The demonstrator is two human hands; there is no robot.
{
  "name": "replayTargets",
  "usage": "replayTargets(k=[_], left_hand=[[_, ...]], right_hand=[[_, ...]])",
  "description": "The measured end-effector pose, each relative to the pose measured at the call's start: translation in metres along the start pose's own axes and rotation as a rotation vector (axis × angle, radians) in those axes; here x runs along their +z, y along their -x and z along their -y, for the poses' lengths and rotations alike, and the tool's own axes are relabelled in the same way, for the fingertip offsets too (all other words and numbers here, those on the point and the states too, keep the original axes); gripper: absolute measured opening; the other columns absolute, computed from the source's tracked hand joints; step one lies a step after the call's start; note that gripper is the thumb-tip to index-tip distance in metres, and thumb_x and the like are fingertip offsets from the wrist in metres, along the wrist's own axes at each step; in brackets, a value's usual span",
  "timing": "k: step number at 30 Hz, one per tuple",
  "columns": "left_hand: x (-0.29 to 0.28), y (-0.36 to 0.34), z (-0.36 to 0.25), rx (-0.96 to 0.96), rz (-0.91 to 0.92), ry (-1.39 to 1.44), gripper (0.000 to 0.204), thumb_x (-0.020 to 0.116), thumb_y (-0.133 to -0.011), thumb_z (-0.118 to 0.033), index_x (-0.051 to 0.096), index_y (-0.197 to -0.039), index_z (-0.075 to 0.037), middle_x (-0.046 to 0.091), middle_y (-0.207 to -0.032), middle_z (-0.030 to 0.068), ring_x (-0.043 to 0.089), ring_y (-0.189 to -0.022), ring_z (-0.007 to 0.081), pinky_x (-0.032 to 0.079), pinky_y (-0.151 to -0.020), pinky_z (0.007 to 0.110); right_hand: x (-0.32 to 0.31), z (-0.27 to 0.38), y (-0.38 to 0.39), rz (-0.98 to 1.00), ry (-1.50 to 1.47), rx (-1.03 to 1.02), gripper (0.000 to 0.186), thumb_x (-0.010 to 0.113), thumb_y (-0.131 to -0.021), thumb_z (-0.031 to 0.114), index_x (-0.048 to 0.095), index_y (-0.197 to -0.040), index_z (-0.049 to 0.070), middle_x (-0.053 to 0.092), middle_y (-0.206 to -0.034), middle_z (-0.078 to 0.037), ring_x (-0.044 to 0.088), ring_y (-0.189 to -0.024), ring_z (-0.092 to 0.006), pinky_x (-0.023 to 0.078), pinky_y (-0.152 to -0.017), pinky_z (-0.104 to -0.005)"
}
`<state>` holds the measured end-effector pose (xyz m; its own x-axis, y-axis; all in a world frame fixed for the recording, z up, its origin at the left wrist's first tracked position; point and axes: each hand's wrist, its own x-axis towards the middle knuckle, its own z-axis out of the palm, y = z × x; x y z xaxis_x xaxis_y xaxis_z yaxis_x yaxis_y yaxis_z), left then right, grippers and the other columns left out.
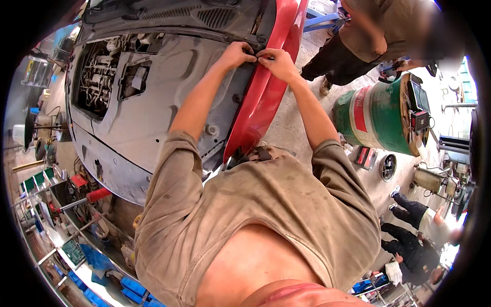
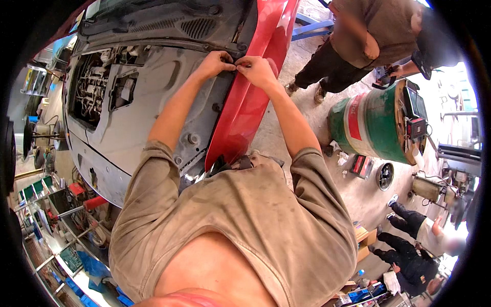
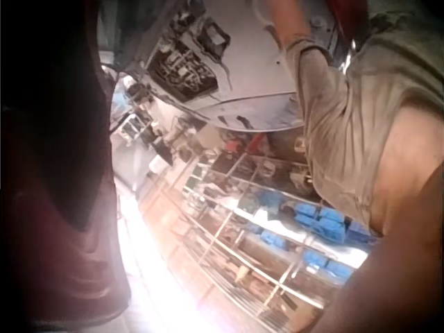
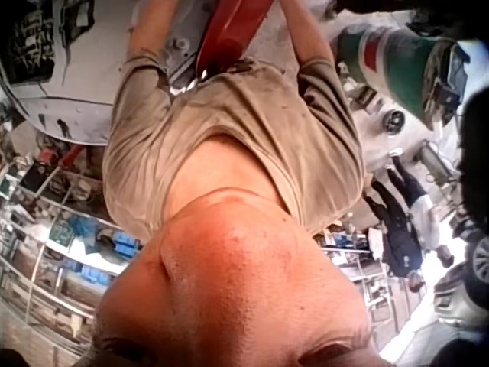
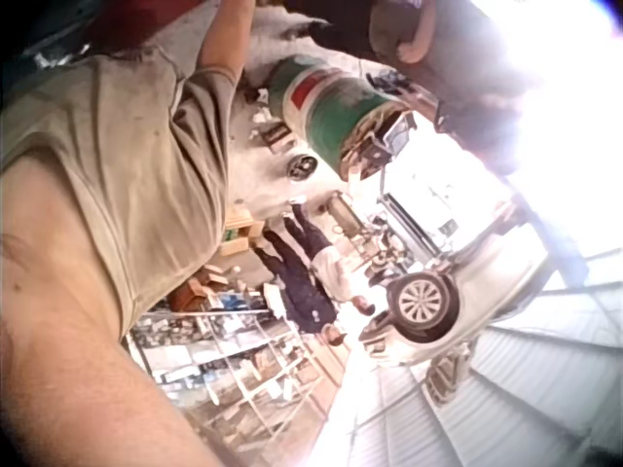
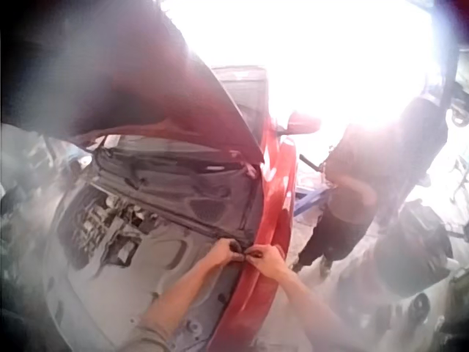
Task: The person installs a large plastic engine cover onto a red car with the hood open. They align the cover, press it into place, and then use a ratchet to tighten several bolts around the perimeter to secure it.
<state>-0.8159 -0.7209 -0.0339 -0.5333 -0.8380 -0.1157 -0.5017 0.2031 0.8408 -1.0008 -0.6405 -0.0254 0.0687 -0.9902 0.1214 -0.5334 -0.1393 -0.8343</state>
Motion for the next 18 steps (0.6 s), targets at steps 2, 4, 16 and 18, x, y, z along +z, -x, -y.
replayTargets(k=[2, 4, 16, 18], left_hand=[[-0.003, 0.007, 0.001, -0.150, -0.068, 0.251, 0.028, 0.073, -0.083, -0.020, 0.062, -0.098, 0.001, 0.058, -0.070, 0.0038, 0.055, -0.062, 0.0141, 0.044, -0.059, 0.029], [-0.006, 0.019, 0.001, -0.293, -0.126, 0.639, 0.024, 0.065, -0.090, -0.021, 0.060, -0.103, -0.001, 0.052, -0.067, 0.0013, 0.051, -0.059, 0.0118, 0.040, -0.056, 0.028], [0.026, 0.097, -0.020, -0.247, -0.395, 1.950, 0.032, 0.029, -0.101, -0.020, 0.053, -0.115, -0.004, 0.061, -0.108, 0.0157, 0.055, -0.113, 0.0357, 0.045, -0.098, 0.050], [0.030, 0.102, -0.025, -0.190, -0.363, 1.951, 0.033, 0.029, -0.101, -0.020, 0.053, -0.117, -0.004, 0.060, -0.110, 0.0164, 0.054, -0.115, 0.0358, 0.044, -0.099, 0.049]], right_hand=[[-0.002, 0.002, 0.000, 0.008, 0.004, 0.045, 0.022, 0.068, -0.082, 0.019, 0.072, -0.100, 0.009, 0.071, -0.088, -0.012, 0.069, -0.082, -0.0223, 0.053, -0.076, -0.0322], [-0.005, 0.009, 0.001, -0.024, 0.030, 0.033, 0.022, 0.068, -0.082, 0.018, 0.071, -0.100, 0.007, 0.072, -0.087, -0.010, 0.069, -0.079, -0.0207, 0.052, -0.074, -0.0313], [0.015, 0.071, 0.026, 0.118, -0.061, -0.276, 0.025, 0.074, -0.075, 0.015, 0.071, -0.099, 0.006, 0.068, -0.087, -0.013, 0.065, -0.077, -0.0267, 0.052, -0.072, -0.0347], [0.018, 0.072, 0.029, 0.115, -0.008, -0.286, 0.024, 0.073, -0.075, 0.016, 0.071, -0.098, 0.007, 0.068, -0.086, -0.013, 0.065, -0.079, -0.0295, 0.052, -0.073, -0.0367]])
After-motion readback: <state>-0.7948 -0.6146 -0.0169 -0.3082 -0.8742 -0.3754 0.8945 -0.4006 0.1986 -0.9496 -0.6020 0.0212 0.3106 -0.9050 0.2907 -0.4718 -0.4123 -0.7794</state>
